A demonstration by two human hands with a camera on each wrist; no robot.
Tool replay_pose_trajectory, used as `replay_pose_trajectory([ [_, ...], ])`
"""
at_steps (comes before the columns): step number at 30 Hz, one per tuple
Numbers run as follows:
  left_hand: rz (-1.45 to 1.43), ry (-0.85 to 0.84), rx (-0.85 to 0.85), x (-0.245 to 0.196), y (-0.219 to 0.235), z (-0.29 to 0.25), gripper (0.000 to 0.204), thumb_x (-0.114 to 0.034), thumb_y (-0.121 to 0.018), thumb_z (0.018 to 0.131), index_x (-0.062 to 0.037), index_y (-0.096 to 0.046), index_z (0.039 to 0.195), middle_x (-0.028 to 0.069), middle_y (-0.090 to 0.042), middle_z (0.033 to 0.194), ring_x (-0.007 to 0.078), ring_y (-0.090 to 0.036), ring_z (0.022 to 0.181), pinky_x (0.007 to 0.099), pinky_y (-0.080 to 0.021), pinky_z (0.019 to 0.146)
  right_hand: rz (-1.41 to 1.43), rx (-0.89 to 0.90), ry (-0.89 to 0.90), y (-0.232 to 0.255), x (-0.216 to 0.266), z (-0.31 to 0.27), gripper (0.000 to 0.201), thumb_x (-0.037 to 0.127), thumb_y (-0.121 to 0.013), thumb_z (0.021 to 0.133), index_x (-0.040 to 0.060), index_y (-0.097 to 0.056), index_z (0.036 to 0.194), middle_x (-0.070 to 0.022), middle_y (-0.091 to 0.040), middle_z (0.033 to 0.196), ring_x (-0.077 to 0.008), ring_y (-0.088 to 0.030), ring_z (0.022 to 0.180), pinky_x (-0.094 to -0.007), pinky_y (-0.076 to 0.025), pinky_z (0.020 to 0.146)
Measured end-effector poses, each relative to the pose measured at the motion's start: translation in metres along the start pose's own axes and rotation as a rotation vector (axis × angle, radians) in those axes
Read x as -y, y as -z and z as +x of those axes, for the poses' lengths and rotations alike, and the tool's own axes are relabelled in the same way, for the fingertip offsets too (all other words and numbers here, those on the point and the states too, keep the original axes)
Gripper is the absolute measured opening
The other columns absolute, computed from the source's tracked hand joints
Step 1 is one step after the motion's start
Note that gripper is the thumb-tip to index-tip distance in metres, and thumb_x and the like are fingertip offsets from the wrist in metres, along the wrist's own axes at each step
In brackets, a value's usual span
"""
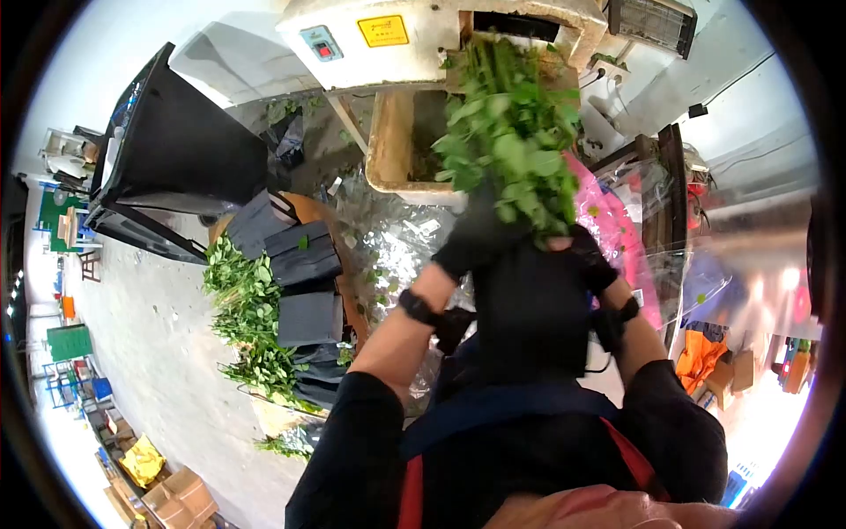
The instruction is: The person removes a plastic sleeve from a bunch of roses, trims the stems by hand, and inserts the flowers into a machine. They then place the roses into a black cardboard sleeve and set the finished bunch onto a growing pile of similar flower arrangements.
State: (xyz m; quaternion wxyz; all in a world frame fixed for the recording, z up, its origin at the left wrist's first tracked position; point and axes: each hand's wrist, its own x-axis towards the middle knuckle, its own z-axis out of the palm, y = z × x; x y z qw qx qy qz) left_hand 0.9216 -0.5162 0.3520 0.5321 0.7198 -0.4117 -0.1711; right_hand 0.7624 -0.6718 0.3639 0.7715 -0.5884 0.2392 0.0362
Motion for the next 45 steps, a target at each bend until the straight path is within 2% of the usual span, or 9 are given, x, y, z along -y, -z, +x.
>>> replay_pose_trajectory([
  [5,0.42,-0.078,0.052,-0.045,-0.049,0.027,0.076,-0.038,-0.065,0.075,-0.0022,-0.033,0.134,0.0248,-0.063,0.081,0.0421,-0.062,0.068,0.0482,-0.051,0.056,0.25,-0.062,-0.096,0.07,-0.032,-0.014,0.045,0.019,-0.066,0.08,-0.0002,-0.054,0.12,-0.0076,-0.062,0.108,-0.0151,-0.06,0.093,-0.0276,-0.049,0.082],
  [15,0.006,-0.298,0.178,0.072,0.021,0.02,0.084,-0.003,-0.061,0.082,-0.0023,-0.008,0.147,0.0149,-0.05,0.129,0.0205,-0.053,0.108,0.0325,-0.044,0.091,-0.381,-0.168,0.31,-0.04,0.024,0.01,0.04,0.012,-0.064,0.083,-0.0019,-0.056,0.119,-0.0079,-0.063,0.112,-0.018,-0.06,0.1,-0.0312,-0.046,0.087],
  [17,0.264,-0.626,0.034,0.077,0.034,0.025,0.08,-0.006,-0.063,0.083,0.0015,-0.012,0.145,0.0144,-0.05,0.129,0.0202,-0.053,0.107,0.031,-0.044,0.093,-0.181,-0.133,0.27,-0.036,0.031,0.032,0.044,0.017,-0.069,0.079,-0.0014,-0.057,0.118,-0.0068,-0.064,0.106,-0.017,-0.06,0.095,-0.03,-0.046,0.085],
  [19,0.072,-0.407,0.167,0.061,0.044,0.037,0.068,-0.017,-0.06,0.087,0.0006,-0.024,0.141,0.0143,-0.051,0.129,0.0216,-0.05,0.113,0.0334,-0.04,0.098,0.005,-0.07,0.245,-0.031,0.046,0.047,0.046,0.018,-0.072,0.077,-0.0011,-0.058,0.116,-0.006,-0.065,0.105,-0.0166,-0.06,0.093,-0.0298,-0.047,0.083],
  [27,-0.313,0.176,0.23,-0.04,0.004,0.093,0.066,-0.017,-0.072,0.08,0.0032,-0.038,0.133,0.0149,-0.054,0.125,0.022,-0.052,0.114,0.0328,-0.043,0.094,-0.155,-0.14,0.234,0.098,0.038,0.052,0.036,0.025,-0.053,0.093,-0.0037,-0.059,0.114,-0.0109,-0.065,0.11,-0.0208,-0.061,0.101,-0.0305,-0.047,0.089],
  [31,-0.102,-0.255,0.109,-0.023,0.007,0.16,0.061,-0.023,-0.07,0.082,0.0013,-0.043,0.13,0.0165,-0.057,0.119,0.0238,-0.055,0.107,0.0341,-0.044,0.092,-0.812,-0.166,0.703,0.156,0.043,0.094,0.044,0.031,-0.056,0.092,-0.0015,-0.056,0.121,-0.0088,-0.064,0.112,-0.0167,-0.058,0.105,-0.0295,-0.044,0.093],
  [36,0.434,-0.445,0.185,0.039,0.05,0.284,0.043,-0.024,-0.056,0.091,-0.0003,-0.051,0.126,0.0179,-0.058,0.118,0.0264,-0.056,0.106,0.0352,-0.044,0.092,-0.918,-0.32,0.149,0.158,0.161,0.256,0.041,0.035,-0.058,0.091,0.0035,-0.061,0.117,-0.0122,-0.066,0.105,-0.0174,-0.06,0.1,-0.03,-0.044,0.091],
  [39,0.592,-0.354,0.248,0.032,0.064,0.321,0.043,-0.027,-0.054,0.091,-0.0004,-0.052,0.125,0.0191,-0.058,0.118,0.0271,-0.056,0.106,0.0346,-0.044,0.091,-1.449,-0.174,0.9,0.18,0.164,0.281,0.042,0.032,-0.061,0.089,0.0039,-0.059,0.12,-0.0118,-0.065,0.106,-0.0191,-0.061,0.096,-0.0304,-0.045,0.088],
  [45,0.212,-0.155,0.285,0.037,0.049,0.283,0.047,-0.029,-0.056,0.089,-0.0008,-0.051,0.126,0.0183,-0.058,0.12,0.0289,-0.055,0.108,0.0356,-0.042,0.093,-0.706,-0.298,0.524,0.133,0.141,0.219,0.044,0.027,-0.065,0.086,0.0017,-0.056,0.121,-0.0108,-0.063,0.11,-0.0172,-0.06,0.096,-0.0306,-0.047,0.085],
])
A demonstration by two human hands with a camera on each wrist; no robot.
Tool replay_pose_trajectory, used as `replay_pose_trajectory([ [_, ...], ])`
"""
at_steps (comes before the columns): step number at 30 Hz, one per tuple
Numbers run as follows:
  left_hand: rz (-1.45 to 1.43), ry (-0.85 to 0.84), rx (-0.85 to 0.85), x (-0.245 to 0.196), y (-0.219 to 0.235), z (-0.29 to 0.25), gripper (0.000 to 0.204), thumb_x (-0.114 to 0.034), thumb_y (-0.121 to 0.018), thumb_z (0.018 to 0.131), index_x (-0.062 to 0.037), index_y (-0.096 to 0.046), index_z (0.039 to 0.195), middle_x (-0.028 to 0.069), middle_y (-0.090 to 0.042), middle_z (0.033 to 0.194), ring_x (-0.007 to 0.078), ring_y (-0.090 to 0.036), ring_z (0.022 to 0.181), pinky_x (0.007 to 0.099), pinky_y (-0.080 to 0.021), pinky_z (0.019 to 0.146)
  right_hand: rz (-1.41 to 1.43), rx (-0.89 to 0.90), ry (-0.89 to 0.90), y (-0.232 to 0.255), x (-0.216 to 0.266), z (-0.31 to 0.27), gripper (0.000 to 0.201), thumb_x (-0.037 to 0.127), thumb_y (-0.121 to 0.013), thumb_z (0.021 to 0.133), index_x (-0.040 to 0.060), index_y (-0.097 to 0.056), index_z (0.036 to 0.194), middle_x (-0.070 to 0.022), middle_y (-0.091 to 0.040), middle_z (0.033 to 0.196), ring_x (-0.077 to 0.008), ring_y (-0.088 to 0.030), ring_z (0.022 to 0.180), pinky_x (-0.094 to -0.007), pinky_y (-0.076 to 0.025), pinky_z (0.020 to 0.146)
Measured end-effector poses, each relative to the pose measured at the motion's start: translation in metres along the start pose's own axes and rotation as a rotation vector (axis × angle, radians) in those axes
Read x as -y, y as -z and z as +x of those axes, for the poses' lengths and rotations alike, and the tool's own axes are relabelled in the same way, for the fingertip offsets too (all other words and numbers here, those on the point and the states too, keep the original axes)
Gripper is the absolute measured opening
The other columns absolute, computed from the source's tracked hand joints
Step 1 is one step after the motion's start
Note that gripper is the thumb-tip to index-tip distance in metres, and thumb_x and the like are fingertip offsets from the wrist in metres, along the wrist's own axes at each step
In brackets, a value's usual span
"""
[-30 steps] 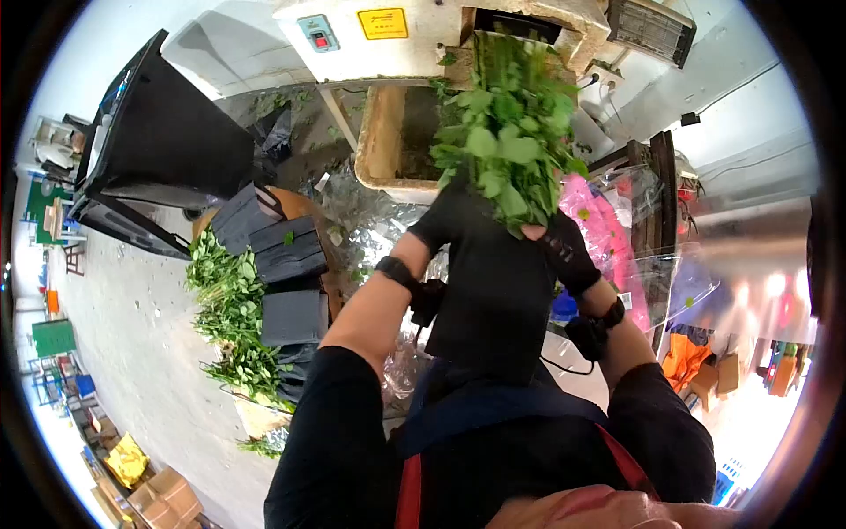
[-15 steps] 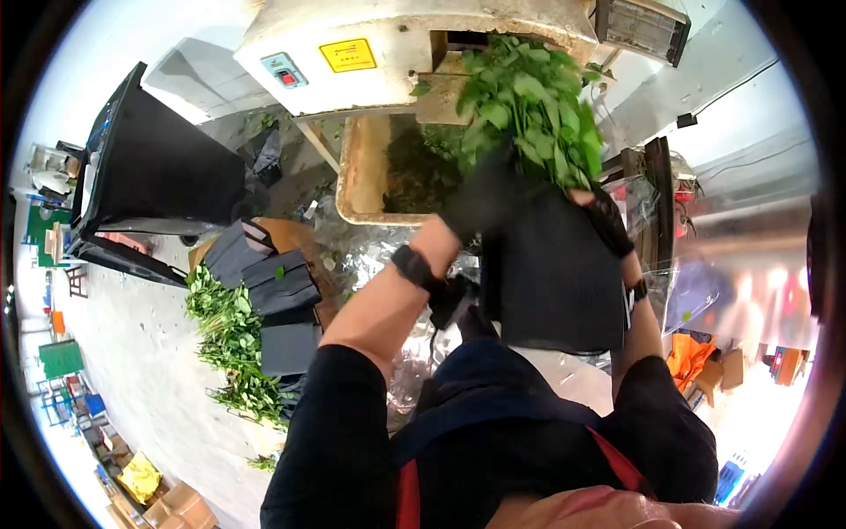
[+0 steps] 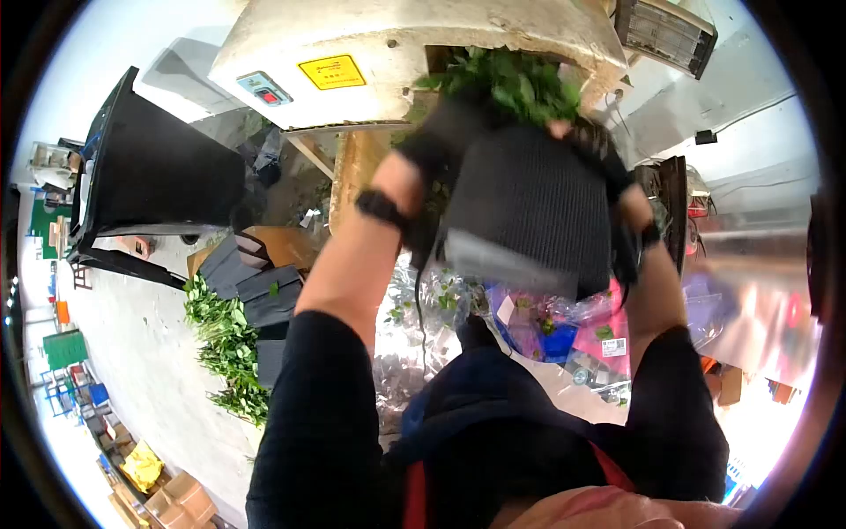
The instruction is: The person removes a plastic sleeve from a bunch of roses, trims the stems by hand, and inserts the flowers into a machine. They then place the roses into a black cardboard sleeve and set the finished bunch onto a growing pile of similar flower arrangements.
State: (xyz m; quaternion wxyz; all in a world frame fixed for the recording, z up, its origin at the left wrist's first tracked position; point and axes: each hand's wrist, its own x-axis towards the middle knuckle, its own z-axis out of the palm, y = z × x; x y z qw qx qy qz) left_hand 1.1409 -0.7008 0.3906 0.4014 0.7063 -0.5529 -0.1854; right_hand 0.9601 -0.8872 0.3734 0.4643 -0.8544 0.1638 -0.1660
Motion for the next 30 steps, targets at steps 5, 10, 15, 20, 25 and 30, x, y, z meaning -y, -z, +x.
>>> replay_pose_trajectory([
  [5,-0.026,-0.004,-0.098,-0.024,-0.045,-0.118,0.054,-0.025,-0.061,0.088,-0.0017,-0.043,0.133,0.017,-0.05,0.132,0.0289,-0.048,0.121,0.0368,-0.037,0.101,0.606,-0.157,-0.143,-0.075,0.026,-0.128,0.045,0.024,-0.068,0.084,-0.0005,-0.054,0.119,-0.0092,-0.061,0.111,-0.0152,-0.059,0.095,-0.031,-0.048,0.082],
  [10,-0.142,0.082,-0.072,-0.022,-0.035,-0.163,0.053,-0.013,-0.059,0.085,-0.0025,-0.042,0.135,0.019,-0.051,0.13,0.0313,-0.048,0.121,0.0372,-0.037,0.101,0.703,0.004,-0.451,-0.11,0.047,-0.145,0.043,0.023,-0.067,0.084,-0.0006,-0.055,0.118,-0.0079,-0.062,0.108,-0.0168,-0.058,0.098,-0.03,-0.046,0.085],
  [15,0.07,0.355,0.01,-0.045,0.008,-0.248,0.055,-0.007,-0.056,0.083,-0.0041,-0.042,0.136,0.0215,-0.055,0.123,0.0326,-0.056,0.109,0.0394,-0.042,0.096,0.413,0.194,-0.257,-0.192,0.049,-0.189,0.043,0.025,-0.065,0.086,0.0002,-0.055,0.119,-0.0079,-0.061,0.109,-0.0206,-0.056,0.101,-0.0315,-0.043,0.091],
  [20,0.0,0.425,-0.224,-0.053,0.023,-0.415,0.063,-0.014,-0.064,0.081,-0.0083,-0.04,0.138,0.0197,-0.054,0.125,0.0311,-0.055,0.111,0.0396,-0.042,0.097,0.439,0.588,-0.387,-0.293,0.079,-0.266,0.053,0.033,-0.063,0.088,0.0011,-0.048,0.128,-0.0094,-0.056,0.123,-0.0213,-0.053,0.107,-0.0332,-0.041,0.093],
  [25,-0.152,0.705,-0.914,-0.163,0.014,-0.613,0.072,-0.02,-0.071,0.08,-0.0112,-0.035,0.142,0.0188,-0.048,0.134,0.0294,-0.048,0.121,0.039,-0.04,0.101,0.17,1.174,0.218,-0.42,0.081,-0.281,0.036,0.022,-0.053,0.093,-0.0013,-0.057,0.12,-0.0091,-0.063,0.114,-0.0195,-0.058,0.102,-0.0309,-0.045,0.089],
  [30,-0.095,0.922,-1.647,-0.24,-0.071,-0.798,0.071,-0.015,-0.069,0.079,-0.0084,-0.035,0.141,0.0191,-0.043,0.138,0.029,-0.04,0.128,0.0392,-0.04,0.101,-0.019,1.429,0.819,-0.58,0.191,-0.299,0.031,0.014,-0.044,0.096,-0.0009,-0.057,0.12,-0.0064,-0.062,0.113,-0.0186,-0.057,0.099,-0.0289,-0.044,0.09],
])
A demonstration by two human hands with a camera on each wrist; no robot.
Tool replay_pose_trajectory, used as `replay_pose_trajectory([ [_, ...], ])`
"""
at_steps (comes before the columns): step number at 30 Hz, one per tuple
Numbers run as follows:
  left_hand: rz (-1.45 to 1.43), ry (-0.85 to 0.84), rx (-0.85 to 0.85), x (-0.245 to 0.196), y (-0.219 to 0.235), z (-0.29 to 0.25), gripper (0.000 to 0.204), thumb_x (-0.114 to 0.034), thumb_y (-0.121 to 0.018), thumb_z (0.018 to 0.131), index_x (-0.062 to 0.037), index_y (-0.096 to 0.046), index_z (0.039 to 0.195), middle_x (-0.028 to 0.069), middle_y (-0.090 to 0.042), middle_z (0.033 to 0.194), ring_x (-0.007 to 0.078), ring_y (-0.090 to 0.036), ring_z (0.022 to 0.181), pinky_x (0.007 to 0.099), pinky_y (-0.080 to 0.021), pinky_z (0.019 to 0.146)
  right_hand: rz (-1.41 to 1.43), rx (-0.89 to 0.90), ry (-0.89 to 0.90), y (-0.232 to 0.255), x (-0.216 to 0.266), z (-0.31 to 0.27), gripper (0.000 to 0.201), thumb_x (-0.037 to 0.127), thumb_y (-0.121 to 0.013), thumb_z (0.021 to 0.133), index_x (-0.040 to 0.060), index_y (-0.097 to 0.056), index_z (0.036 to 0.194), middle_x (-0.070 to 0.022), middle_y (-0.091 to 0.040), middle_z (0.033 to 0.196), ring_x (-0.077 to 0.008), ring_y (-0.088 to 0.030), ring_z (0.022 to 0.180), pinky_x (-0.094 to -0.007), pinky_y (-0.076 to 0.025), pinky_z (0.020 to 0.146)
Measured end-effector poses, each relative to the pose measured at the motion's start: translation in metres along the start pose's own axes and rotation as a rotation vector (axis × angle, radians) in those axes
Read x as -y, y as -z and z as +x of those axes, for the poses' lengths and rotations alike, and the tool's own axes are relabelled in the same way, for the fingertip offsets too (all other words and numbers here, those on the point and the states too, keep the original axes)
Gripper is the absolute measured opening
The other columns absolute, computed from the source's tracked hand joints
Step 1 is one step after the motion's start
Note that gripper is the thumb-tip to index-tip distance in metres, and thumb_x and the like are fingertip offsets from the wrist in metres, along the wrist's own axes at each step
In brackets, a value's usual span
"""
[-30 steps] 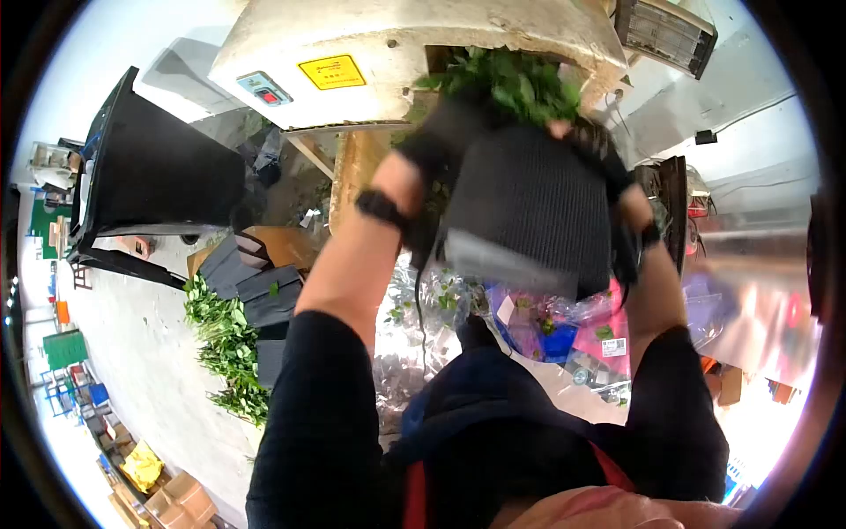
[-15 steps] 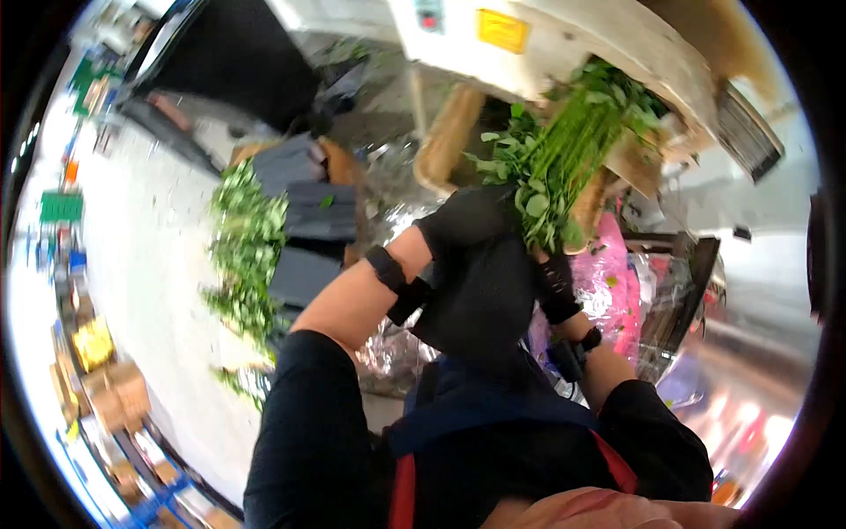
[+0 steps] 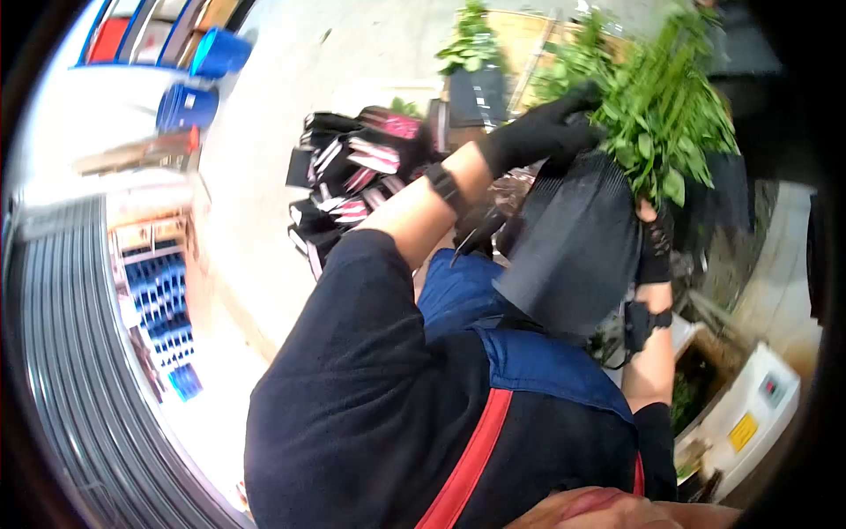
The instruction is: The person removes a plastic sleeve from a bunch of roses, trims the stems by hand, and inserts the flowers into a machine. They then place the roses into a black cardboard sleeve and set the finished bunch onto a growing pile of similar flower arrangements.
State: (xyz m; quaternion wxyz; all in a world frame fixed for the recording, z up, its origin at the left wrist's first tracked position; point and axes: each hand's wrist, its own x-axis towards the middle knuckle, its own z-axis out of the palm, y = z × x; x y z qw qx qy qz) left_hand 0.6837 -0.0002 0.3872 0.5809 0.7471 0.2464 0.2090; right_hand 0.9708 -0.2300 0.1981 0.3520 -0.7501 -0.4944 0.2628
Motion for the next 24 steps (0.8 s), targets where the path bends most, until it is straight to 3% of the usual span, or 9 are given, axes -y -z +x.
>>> replay_pose_trajectory([
  [6,0.743,0.129,-0.548,0.118,0.216,-0.12,0.05,-0.035,-0.063,0.083,-0.0194,-0.05,0.13,0.0139,-0.049,0.131,0.0313,-0.051,0.117,0.0528,-0.039,0.095,-0.195,0.096,-0.176,-0.043,0.065,0.097,0.03,0.018,-0.045,0.096,0.0003,-0.058,0.117,-0.0057,-0.061,0.108,-0.0172,-0.056,0.095,-0.0288,-0.043,0.086],
  [9,1.472,0.349,-0.431,0.195,0.279,-0.177,0.058,-0.057,-0.064,0.07,-0.022,-0.06,0.116,0.0071,-0.06,0.115,0.035,-0.051,0.114,0.0638,-0.028,0.095,-0.163,0.23,-0.133,-0.108,0.124,0.121,0.03,0.019,-0.045,0.096,0.0008,-0.058,0.115,-0.0053,-0.061,0.105,-0.0165,-0.055,0.092,-0.0288,-0.043,0.084],
  [12,1.012,0.738,-0.305,0.21,0.294,-0.208,0.066,-0.058,-0.071,0.058,-0.0215,-0.063,0.112,0.0107,-0.061,0.109,0.0316,-0.056,0.106,0.0551,-0.036,0.091,-0.033,0.459,-0.071,-0.218,0.2,0.166,0.03,0.021,-0.045,0.096,0.0014,-0.059,0.114,-0.005,-0.061,0.103,-0.0158,-0.054,0.09,-0.0287,-0.043,0.082],
  [13,0.95,0.579,-0.489,0.233,0.287,-0.227,0.074,-0.05,-0.078,0.05,-0.0166,-0.061,0.114,0.0128,-0.061,0.107,0.03,-0.057,0.101,0.0487,-0.04,0.085,0.005,0.541,-0.049,-0.259,0.226,0.184,0.03,0.022,-0.045,0.096,0.0016,-0.059,0.113,-0.0049,-0.061,0.102,-0.0156,-0.054,0.09,-0.0287,-0.043,0.082],
  [16,0.829,0.441,-0.762,0.268,0.266,-0.254,0.046,-0.028,-0.067,0.073,-0.0066,-0.059,0.113,0.0131,-0.062,0.102,0.031,-0.058,0.097,0.0408,-0.044,0.085,0.08,0.752,-0.001,-0.379,0.296,0.235,0.03,0.023,-0.046,0.096,0.0022,-0.059,0.112,-0.0045,-0.06,0.1,-0.0149,-0.053,0.088,-0.0287,-0.043,0.08],
  [18,-0.057,0.332,-1.003,0.294,0.251,-0.253,0.04,-0.029,-0.063,0.079,-0.0072,-0.059,0.113,0.0128,-0.063,0.098,0.026,-0.059,0.097,0.0379,-0.044,0.085,0.101,0.841,0.006,-0.442,0.33,0.259,0.03,0.024,-0.046,0.096,0.0026,-0.06,0.111,-0.0043,-0.06,0.098,-0.0144,-0.053,0.086,-0.0286,-0.043,0.079],
  [20,0.302,0.644,-0.639,0.276,0.246,-0.249,0.04,-0.037,-0.061,0.082,-0.0119,-0.059,0.114,0.011,-0.064,0.097,0.0193,-0.06,0.093,0.0353,-0.045,0.085,0.111,0.893,-0.011,-0.495,0.354,0.278,0.03,0.025,-0.046,0.096,0.003,-0.06,0.11,-0.0041,-0.06,0.096,-0.014,-0.052,0.085,-0.0286,-0.043,0.078],
  [21,0.181,0.818,-0.431,0.234,0.275,-0.237,0.06,-0.047,-0.062,0.078,-0.015,-0.052,0.128,0.0146,-0.054,0.123,0.0338,-0.051,0.112,0.0418,-0.039,0.094,0.118,0.913,-0.023,-0.521,0.362,0.286,0.03,0.026,-0.046,0.096,0.0032,-0.06,0.109,-0.004,-0.06,0.095,-0.0137,-0.052,0.084,-0.0286,-0.043,0.077],
  [24,0.745,0.598,-0.635,0.226,0.283,-0.236,0.061,-0.049,-0.063,0.074,-0.019,-0.054,0.126,0.0124,-0.052,0.125,0.0334,-0.045,0.117,0.0487,-0.036,0.094,0.145,0.944,-0.081,-0.589,0.38,0.306,0.03,0.028,-0.046,0.096,0.0038,-0.06,0.108,-0.0036,-0.059,0.093,-0.013,-0.051,0.082,-0.0286,-0.042,0.075],
])
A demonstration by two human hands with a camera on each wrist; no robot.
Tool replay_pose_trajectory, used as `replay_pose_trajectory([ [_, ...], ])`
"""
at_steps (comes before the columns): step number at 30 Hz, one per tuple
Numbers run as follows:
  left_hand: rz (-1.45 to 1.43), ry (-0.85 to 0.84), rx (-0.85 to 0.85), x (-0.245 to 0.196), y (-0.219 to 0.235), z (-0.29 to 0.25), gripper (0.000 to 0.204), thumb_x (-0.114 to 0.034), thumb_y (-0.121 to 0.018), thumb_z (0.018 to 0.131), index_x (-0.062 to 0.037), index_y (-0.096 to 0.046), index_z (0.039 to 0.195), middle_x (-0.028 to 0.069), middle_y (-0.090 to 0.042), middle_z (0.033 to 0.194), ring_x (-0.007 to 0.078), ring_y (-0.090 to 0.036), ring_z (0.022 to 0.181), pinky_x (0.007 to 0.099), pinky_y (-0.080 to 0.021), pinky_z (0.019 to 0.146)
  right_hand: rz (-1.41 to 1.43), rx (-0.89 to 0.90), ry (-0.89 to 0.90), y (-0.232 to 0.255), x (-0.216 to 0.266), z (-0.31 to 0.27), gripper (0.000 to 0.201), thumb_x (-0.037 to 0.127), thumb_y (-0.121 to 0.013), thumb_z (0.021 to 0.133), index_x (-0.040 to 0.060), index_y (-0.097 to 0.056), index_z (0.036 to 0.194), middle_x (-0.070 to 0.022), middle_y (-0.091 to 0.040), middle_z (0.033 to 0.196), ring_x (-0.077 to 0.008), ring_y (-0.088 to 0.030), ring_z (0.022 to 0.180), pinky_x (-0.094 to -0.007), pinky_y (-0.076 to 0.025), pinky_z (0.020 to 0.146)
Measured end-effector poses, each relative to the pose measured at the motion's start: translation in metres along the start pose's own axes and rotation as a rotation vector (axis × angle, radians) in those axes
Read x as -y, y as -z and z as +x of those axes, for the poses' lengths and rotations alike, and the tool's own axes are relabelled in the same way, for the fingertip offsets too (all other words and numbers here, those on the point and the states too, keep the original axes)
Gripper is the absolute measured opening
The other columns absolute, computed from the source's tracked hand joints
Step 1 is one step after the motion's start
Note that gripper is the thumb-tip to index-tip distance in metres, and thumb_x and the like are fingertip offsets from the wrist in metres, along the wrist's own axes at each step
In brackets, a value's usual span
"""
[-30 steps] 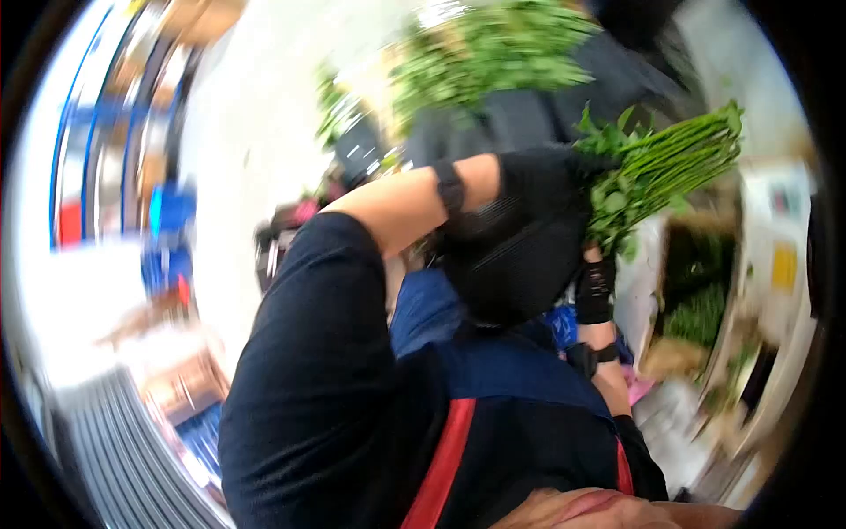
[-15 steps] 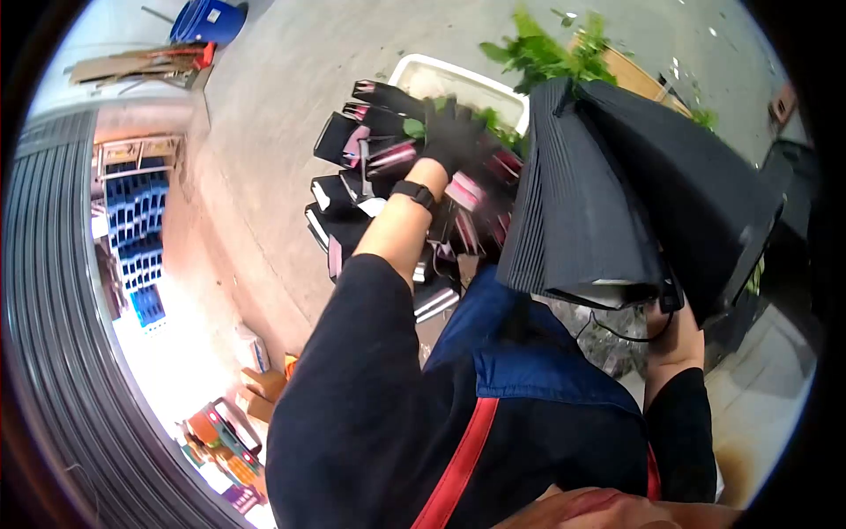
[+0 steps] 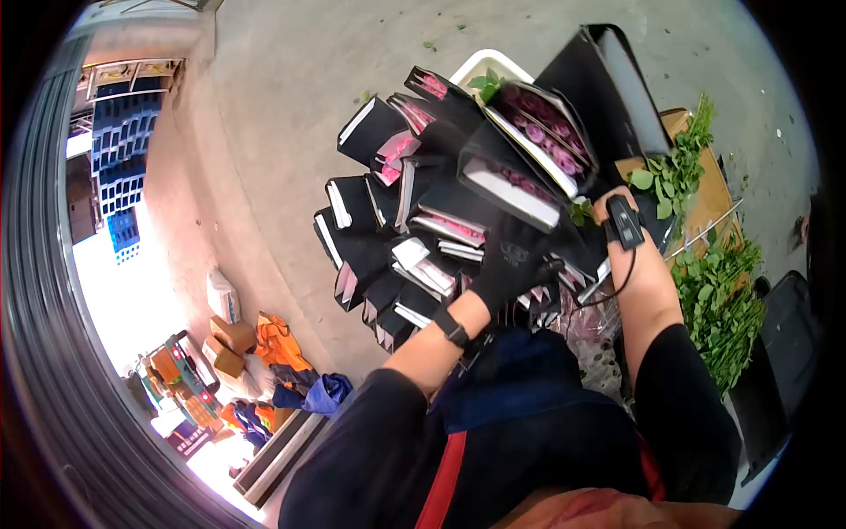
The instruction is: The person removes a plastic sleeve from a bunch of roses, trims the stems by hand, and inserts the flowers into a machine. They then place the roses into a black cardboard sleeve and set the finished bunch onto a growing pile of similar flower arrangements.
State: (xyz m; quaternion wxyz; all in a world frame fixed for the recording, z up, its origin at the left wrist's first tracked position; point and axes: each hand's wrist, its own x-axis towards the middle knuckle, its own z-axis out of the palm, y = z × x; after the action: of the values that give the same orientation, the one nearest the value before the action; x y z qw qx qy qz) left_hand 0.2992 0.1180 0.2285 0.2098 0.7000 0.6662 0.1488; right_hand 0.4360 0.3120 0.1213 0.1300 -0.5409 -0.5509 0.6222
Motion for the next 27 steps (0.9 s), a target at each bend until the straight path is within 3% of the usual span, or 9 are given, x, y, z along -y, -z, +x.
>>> replay_pose_trajectory([
  [7,-0.004,-0.005,0.092,0.008,-0.006,0.014,0.068,-0.045,-0.069,0.069,-0.0188,-0.052,0.129,0.0119,-0.048,0.129,0.0363,-0.043,0.118,0.0495,-0.035,0.097,0.235,0.012,-0.109,-0.05,0.004,0.094,0.031,0.032,-0.047,0.096,0.0052,-0.061,0.104,-0.0028,-0.059,0.087,-0.0114,-0.05,0.077,-0.0285,-0.042,0.071],
  [12,-0.007,-0.024,0.117,0.005,-0.012,0.025,0.059,-0.041,-0.07,0.073,-0.0126,-0.056,0.124,0.0165,-0.048,0.13,0.0356,-0.046,0.116,0.0489,-0.037,0.094,0.33,-0.051,-0.168,-0.032,0.007,0.072,0.033,0.034,-0.047,0.096,0.0062,-0.062,0.102,-0.0022,-0.058,0.083,-0.0103,-0.048,0.074,-0.0284,-0.042,0.068],
  [13,0.004,-0.037,0.1,0.001,-0.01,0.03,0.058,-0.041,-0.07,0.074,-0.0118,-0.057,0.123,0.0165,-0.048,0.13,0.0344,-0.047,0.115,0.0484,-0.037,0.094,0.034,-0.015,0.19,-0.016,-0.041,0.085,0.028,0.03,-0.056,0.092,0.0031,-0.061,0.099,-0.0034,-0.059,0.08,-0.0098,-0.051,0.073,-0.0274,-0.043,0.067],
  [15,0.039,-0.101,0.114,-0.002,-0.005,0.038,0.057,-0.041,-0.07,0.074,-0.0106,-0.059,0.12,0.0159,-0.052,0.126,0.0326,-0.05,0.112,0.0472,-0.038,0.093,0.027,-0.233,0.162,0.034,-0.015,0.01,0.02,0.02,-0.062,0.088,0.0019,-0.061,0.097,-0.0037,-0.06,0.078,-0.0101,-0.054,0.073,-0.0264,-0.044,0.064],
  [17,0.077,-0.129,0.165,-0.014,0.011,0.053,0.057,-0.041,-0.072,0.073,-0.0111,-0.059,0.12,0.0155,-0.055,0.121,0.0334,-0.051,0.11,0.0469,-0.038,0.093,-0.067,-0.59,0.398,0.092,-0.067,-0.032,0.019,0.014,-0.065,0.085,0.0005,-0.061,0.097,-0.0059,-0.061,0.08,-0.01,-0.056,0.073,-0.0258,-0.046,0.063],
  [19,0.045,-0.156,0.214,-0.022,0.024,0.067,0.057,-0.04,-0.073,0.072,-0.0119,-0.06,0.12,0.0156,-0.056,0.119,0.0343,-0.051,0.111,0.0473,-0.038,0.093,-0.213,-0.899,0.239,0.158,-0.117,-0.079,0.033,0.025,-0.069,0.082,-0.0019,-0.062,0.1,-0.0113,-0.065,0.086,-0.0171,-0.061,0.077,-0.0298,-0.049,0.066],
  [22,0.071,-0.314,0.079,-0.053,0.03,0.105,0.053,-0.031,-0.076,0.072,-0.0061,-0.059,0.117,0.0157,-0.059,0.112,0.0352,-0.054,0.108,0.0467,-0.04,0.091,-0.434,-0.685,-0.325,0.191,-0.119,-0.123,0.07,0.055,-0.073,0.065,-0.0023,-0.06,0.103,-0.0246,-0.062,0.104,-0.0346,-0.061,0.098,-0.0406,-0.047,0.083],
  [24,-0.084,-0.394,0.096,-0.083,0.017,0.134,0.054,-0.032,-0.075,0.074,-0.0043,-0.058,0.116,0.0167,-0.06,0.11,0.0354,-0.055,0.105,0.0448,-0.042,0.089,-0.48,-0.572,-0.314,0.182,-0.194,-0.108,0.075,0.057,-0.073,0.064,-0.0002,-0.058,0.11,-0.0242,-0.06,0.11,-0.0345,-0.058,0.104,-0.0425,-0.045,0.088],
  [27,-0.363,-0.33,0.244,-0.108,-0.042,0.17,0.053,-0.034,-0.072,0.077,-0.0013,-0.056,0.116,0.0192,-0.06,0.109,0.0345,-0.057,0.101,0.0408,-0.045,0.085,-0.619,-0.499,-0.318,0.191,-0.178,-0.101,0.065,0.048,-0.071,0.069,0.0049,-0.057,0.115,-0.0203,-0.058,0.116,-0.0346,-0.056,0.107,-0.0417,-0.045,0.09],
])
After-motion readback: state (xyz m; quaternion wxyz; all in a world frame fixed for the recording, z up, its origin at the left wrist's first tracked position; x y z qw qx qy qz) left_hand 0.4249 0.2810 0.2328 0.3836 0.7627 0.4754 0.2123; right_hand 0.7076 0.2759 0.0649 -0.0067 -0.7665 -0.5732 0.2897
